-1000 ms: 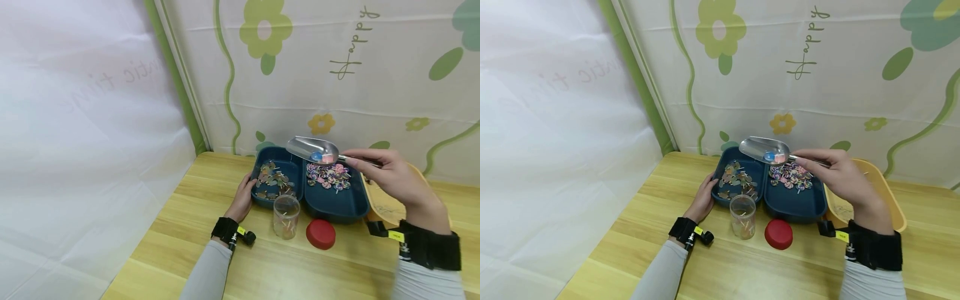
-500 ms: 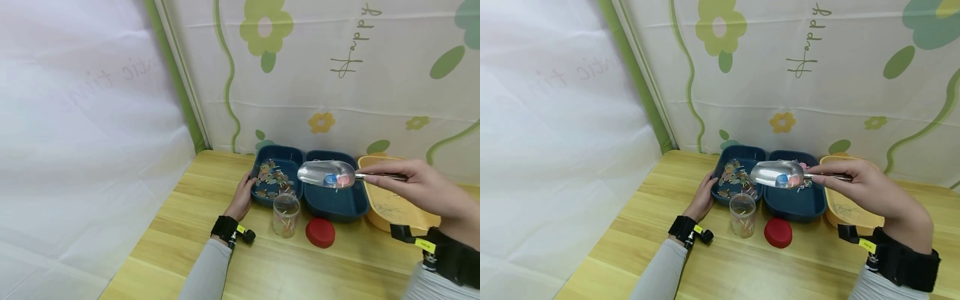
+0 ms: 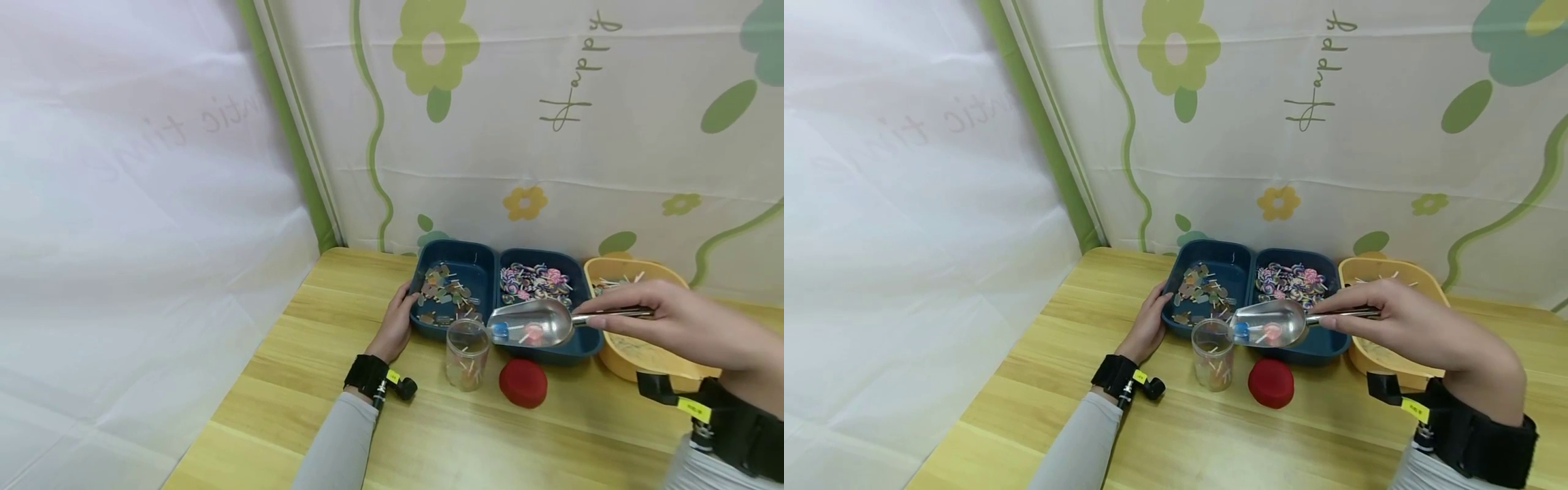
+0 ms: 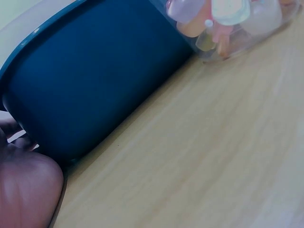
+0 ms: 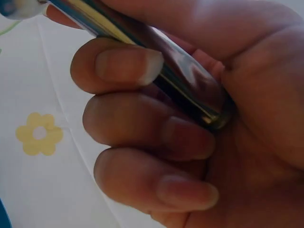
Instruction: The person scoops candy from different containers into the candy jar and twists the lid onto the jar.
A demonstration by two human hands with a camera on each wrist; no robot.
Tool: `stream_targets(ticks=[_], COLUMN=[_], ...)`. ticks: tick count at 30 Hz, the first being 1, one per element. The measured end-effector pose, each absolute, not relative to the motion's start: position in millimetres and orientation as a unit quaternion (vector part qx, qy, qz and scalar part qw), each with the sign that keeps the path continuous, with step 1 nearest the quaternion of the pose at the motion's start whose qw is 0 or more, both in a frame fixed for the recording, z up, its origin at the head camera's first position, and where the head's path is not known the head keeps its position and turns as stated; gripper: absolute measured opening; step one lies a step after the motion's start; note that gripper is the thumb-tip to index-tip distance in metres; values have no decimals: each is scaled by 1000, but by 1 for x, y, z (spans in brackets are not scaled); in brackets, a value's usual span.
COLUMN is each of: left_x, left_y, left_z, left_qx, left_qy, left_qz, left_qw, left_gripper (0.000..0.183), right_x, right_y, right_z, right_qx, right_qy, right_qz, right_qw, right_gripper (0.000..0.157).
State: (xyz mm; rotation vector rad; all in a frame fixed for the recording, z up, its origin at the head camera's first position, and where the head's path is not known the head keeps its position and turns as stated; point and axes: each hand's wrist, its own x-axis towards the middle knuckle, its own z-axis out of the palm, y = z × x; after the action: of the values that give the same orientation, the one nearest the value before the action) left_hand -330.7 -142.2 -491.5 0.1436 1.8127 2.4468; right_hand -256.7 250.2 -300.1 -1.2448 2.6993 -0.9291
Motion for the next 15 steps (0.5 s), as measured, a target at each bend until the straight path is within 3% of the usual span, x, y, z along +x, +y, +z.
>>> stream_targets(ticks=[15], left_x=[-330], left_y=[-141], left_z=[-490], left_qx=[40], left_qy=[596], left_qz=[801], left_qw=[48], left_gripper=[49], right_x=[-255], right_y=[248], right_z=[-301], right_qx=[-392], right_qy=[871], right_qz=[-298], right_qw=[14], right_gripper=[38])
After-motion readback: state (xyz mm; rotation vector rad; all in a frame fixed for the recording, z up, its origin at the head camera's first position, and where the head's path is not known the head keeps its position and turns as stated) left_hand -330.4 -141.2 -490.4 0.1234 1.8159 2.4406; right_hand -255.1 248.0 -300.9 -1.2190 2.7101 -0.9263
